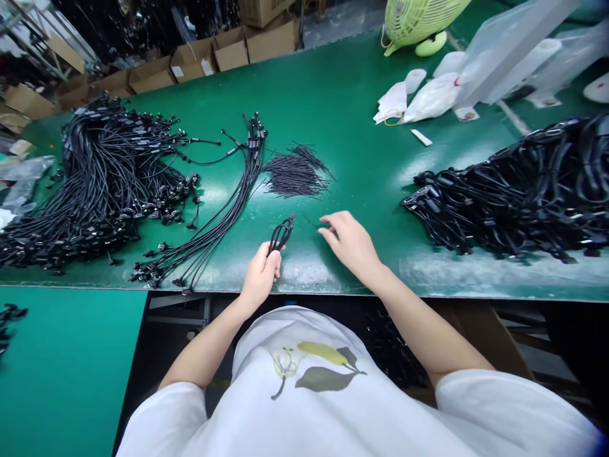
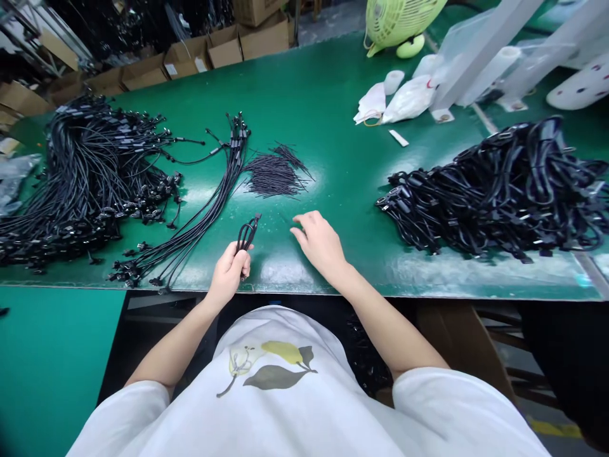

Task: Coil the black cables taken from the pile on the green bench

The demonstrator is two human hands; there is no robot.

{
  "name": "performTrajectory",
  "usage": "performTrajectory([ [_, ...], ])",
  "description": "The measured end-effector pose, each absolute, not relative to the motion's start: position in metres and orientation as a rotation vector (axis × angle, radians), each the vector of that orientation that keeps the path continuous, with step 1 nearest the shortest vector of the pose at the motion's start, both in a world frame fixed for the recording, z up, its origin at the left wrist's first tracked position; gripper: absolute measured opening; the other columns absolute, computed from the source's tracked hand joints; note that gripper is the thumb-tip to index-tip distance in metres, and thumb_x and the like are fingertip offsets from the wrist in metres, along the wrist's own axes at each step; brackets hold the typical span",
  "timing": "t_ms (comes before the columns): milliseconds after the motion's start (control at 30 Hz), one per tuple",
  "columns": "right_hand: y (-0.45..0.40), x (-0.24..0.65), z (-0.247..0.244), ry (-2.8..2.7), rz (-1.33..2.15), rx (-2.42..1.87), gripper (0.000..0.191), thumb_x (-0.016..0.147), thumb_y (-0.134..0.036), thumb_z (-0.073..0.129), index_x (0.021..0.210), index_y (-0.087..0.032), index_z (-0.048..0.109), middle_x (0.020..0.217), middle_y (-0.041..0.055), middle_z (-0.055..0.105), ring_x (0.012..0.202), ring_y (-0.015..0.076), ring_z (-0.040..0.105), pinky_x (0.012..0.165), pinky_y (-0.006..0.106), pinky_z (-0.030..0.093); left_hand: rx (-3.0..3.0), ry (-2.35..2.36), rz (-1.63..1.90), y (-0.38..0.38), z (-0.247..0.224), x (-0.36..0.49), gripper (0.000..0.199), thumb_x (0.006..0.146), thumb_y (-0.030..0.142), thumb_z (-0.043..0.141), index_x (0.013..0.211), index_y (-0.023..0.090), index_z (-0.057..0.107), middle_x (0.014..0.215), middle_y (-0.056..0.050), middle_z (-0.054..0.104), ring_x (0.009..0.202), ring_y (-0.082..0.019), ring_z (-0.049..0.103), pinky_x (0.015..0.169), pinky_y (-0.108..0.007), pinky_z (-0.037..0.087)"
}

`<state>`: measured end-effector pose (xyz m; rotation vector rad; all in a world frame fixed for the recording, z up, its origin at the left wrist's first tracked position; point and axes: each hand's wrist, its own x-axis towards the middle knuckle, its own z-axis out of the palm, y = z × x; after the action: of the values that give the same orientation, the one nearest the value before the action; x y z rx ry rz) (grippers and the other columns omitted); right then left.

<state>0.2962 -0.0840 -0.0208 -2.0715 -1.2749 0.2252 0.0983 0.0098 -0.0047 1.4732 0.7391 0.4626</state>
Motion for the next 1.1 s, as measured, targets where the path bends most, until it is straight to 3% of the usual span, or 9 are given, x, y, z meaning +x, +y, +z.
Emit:
performTrajectory([
  [133, -0.077, 0.270, 0.016, -1.339, 0.291, -1.870, 0.046, 0.087, -0.038, 0.058, 0.127, -0.019, 0.048, 0.110, 0.0095, 0.061, 0.083, 0.0189, 0.061, 0.076, 0.033, 0.050, 1.807, 0.827, 0.438, 0.010, -0.005, 0.095, 0.025, 0.095, 0.038, 0.045, 0.109, 0.021, 0.057, 0.067, 0.004, 0.053, 0.059, -0.012, 0.051, 0.061, -0.023, 0.040],
  [300, -0.047, 0.253, 0.022, -1.489, 0.258, -2.000, 0.037, 0.085, -0.015, 0.048, 0.122, -0.012, 0.054, 0.115, 0.0126, 0.062, 0.101, 0.0228, 0.059, 0.088, 0.033, 0.046, 2.176, 0.817, 0.472, 0.014, -0.005, 0.097, 0.028, 0.095, 0.035, 0.047, 0.117, 0.021, 0.056, 0.093, -0.007, 0.068, 0.087, -0.021, 0.064, 0.080, -0.030, 0.045],
  [400, -0.037, 0.258, 0.015, -1.496, 0.228, -2.146, 0.044, 0.087, -0.016, 0.045, 0.131, -0.012, 0.048, 0.123, 0.0153, 0.059, 0.107, 0.0264, 0.058, 0.082, 0.033, 0.045, 2.406, 0.838, 0.444, 0.021, -0.008, 0.095, 0.030, 0.096, 0.034, 0.045, 0.120, 0.018, 0.054, 0.111, -0.014, 0.067, 0.100, -0.024, 0.065, 0.087, -0.032, 0.046],
  [567, -0.044, 0.265, 0.016, -1.779, 0.523, -2.169, 0.033, 0.096, -0.024, 0.039, 0.125, -0.014, 0.052, 0.097, 0.0103, 0.069, 0.083, 0.0227, 0.064, 0.067, 0.029, 0.039, 2.637, 0.793, 0.128, 0.037, -0.009, 0.081, 0.024, 0.098, 0.033, 0.044, 0.111, 0.018, 0.055, 0.101, -0.010, 0.069, 0.096, -0.022, 0.066, 0.081, -0.029, 0.047],
  [800, -0.047, 0.274, 0.026, -1.731, 0.650, -1.964, 0.017, 0.092, -0.024, 0.051, 0.107, -0.019, 0.058, 0.086, 0.0022, 0.068, 0.073, 0.0162, 0.061, 0.064, 0.026, 0.038, 2.407, 0.719, -0.057, 0.045, 0.003, 0.074, 0.016, 0.097, 0.032, 0.041, 0.094, 0.022, 0.052, 0.080, -0.001, 0.065, 0.074, -0.018, 0.061, 0.067, -0.027, 0.041],
  [900, -0.049, 0.273, 0.021, -1.908, 0.337, -1.862, 0.027, 0.093, -0.023, 0.050, 0.117, -0.015, 0.056, 0.109, 0.0101, 0.065, 0.094, 0.0213, 0.061, 0.078, 0.032, 0.044, 2.316, 0.735, -0.037, 0.045, 0.004, 0.078, 0.018, 0.097, 0.032, 0.038, 0.093, 0.021, 0.052, 0.077, -0.001, 0.062, 0.071, -0.018, 0.059, 0.065, -0.027, 0.039],
  [1000, -0.053, 0.266, 0.008, -2.234, -0.168, -1.612, 0.038, 0.095, -0.017, 0.042, 0.133, -0.013, 0.048, 0.130, 0.0146, 0.055, 0.117, 0.0259, 0.051, 0.100, 0.046, 0.034, 2.294, 0.721, -0.040, 0.045, 0.002, 0.082, 0.018, 0.097, 0.032, 0.038, 0.095, 0.021, 0.052, 0.078, -0.001, 0.062, 0.071, -0.018, 0.058, 0.065, -0.027, 0.038],
  [1100, -0.055, 0.261, -0.005, -2.440, -0.370, -1.521, 0.029, 0.098, -0.017, 0.035, 0.115, -0.008, 0.057, 0.098, 0.0112, 0.063, 0.092, 0.0223, 0.056, 0.094, 0.044, 0.035, 2.347, 0.689, -0.073, 0.044, 0.000, 0.085, 0.018, 0.097, 0.031, 0.040, 0.092, 0.021, 0.053, 0.081, -0.002, 0.062, 0.073, -0.018, 0.058, 0.066, -0.028, 0.038],
])
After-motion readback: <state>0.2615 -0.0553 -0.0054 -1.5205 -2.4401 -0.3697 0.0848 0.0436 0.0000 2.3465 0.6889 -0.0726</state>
